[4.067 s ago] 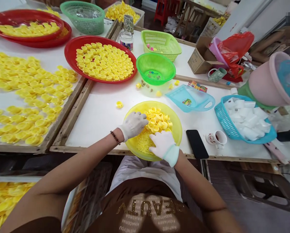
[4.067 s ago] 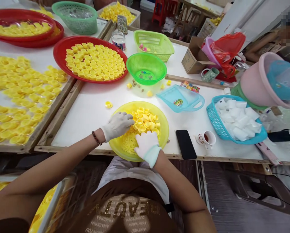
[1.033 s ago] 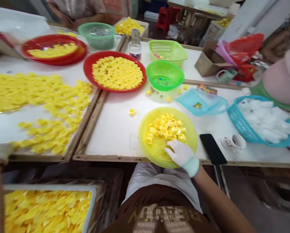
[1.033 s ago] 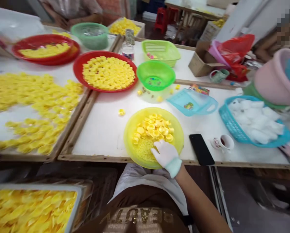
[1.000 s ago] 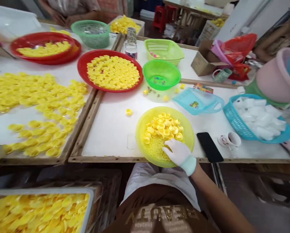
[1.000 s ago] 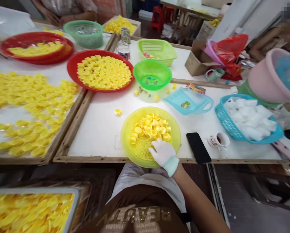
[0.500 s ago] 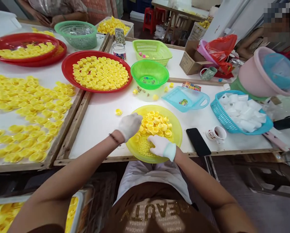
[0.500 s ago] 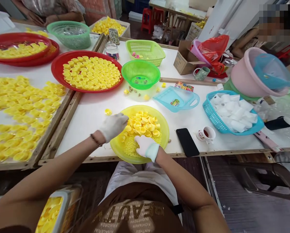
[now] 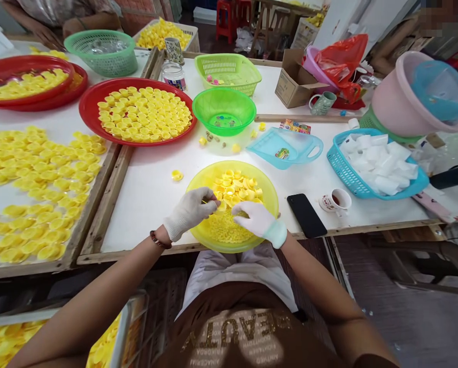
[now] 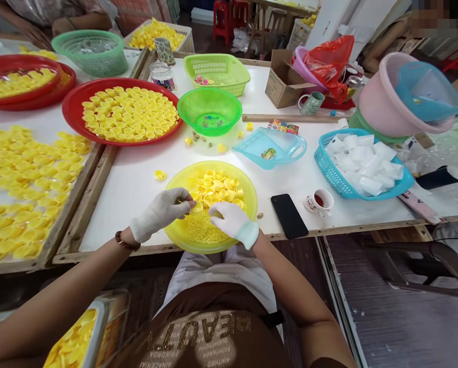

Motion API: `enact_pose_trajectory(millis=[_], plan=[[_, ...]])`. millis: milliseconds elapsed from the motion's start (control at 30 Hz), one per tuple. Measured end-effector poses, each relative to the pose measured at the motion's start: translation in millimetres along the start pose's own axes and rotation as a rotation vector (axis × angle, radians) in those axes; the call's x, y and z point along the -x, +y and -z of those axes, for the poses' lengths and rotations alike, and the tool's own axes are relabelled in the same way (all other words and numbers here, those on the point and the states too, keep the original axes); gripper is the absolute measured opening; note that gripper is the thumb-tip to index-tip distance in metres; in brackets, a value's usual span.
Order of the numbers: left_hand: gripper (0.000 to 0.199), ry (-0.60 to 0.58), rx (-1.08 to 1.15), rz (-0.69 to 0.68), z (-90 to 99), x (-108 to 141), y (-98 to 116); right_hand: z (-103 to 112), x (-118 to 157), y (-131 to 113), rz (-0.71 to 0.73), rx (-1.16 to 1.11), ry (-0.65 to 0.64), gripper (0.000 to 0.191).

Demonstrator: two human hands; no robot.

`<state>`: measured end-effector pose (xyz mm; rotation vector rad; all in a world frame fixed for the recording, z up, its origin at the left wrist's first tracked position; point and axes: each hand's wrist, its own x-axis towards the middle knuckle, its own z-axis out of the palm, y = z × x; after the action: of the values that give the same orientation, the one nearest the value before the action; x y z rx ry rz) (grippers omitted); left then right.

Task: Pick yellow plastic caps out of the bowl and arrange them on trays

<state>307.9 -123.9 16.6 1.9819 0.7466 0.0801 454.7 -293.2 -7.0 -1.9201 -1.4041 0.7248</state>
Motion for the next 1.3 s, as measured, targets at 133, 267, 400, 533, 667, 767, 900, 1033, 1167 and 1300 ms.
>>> enact_pose_trajectory(millis=[133,267,400,533,667,767,900,1033,1167,1300], plan=[[0.029,-0.077,0.287,0.043,-24.2,5,-1,9,3,-19,0.106,-0.056,0.177,0.011],[0.024,-0.07,0.4,0.035,-37.2,3,-1,12,5,-27,0.125,-0.011,0.209,0.017],[0.026,-0.02,0.416,0.031,-34.8,7,-2,17,13,-19,0.015,0.033,0.193,0.025],[0.028,-0.002,0.454,0.044,-28.4,12,-4,17,20,-14,-0.031,0.067,0.109,0.027],[0.027,-0.052,0.476,0.082,-30.1,11,-7,10,18,-22,0.029,0.022,0.151,0.024],[0.026,-0.108,0.455,0.073,-35.5,8,-10,9,14,-29,0.086,0.019,0.151,0.025],[0.025,-0.075,0.462,0.067,-34.7,11,-13,12,15,-28,0.03,0.023,0.133,0.03],[0.021,0.082,0.316,0.009,-7.3,31,-21,6,22,-8,-0.078,0.167,0.04,0.029],[0.02,0.421,-0.032,0.044,57.8,59,-60,-14,17,26,-0.085,0.386,-0.232,0.032],[0.025,0.819,-0.45,0.378,150.4,106,-129,-33,16,41,-0.057,0.5,-0.205,0.036]])
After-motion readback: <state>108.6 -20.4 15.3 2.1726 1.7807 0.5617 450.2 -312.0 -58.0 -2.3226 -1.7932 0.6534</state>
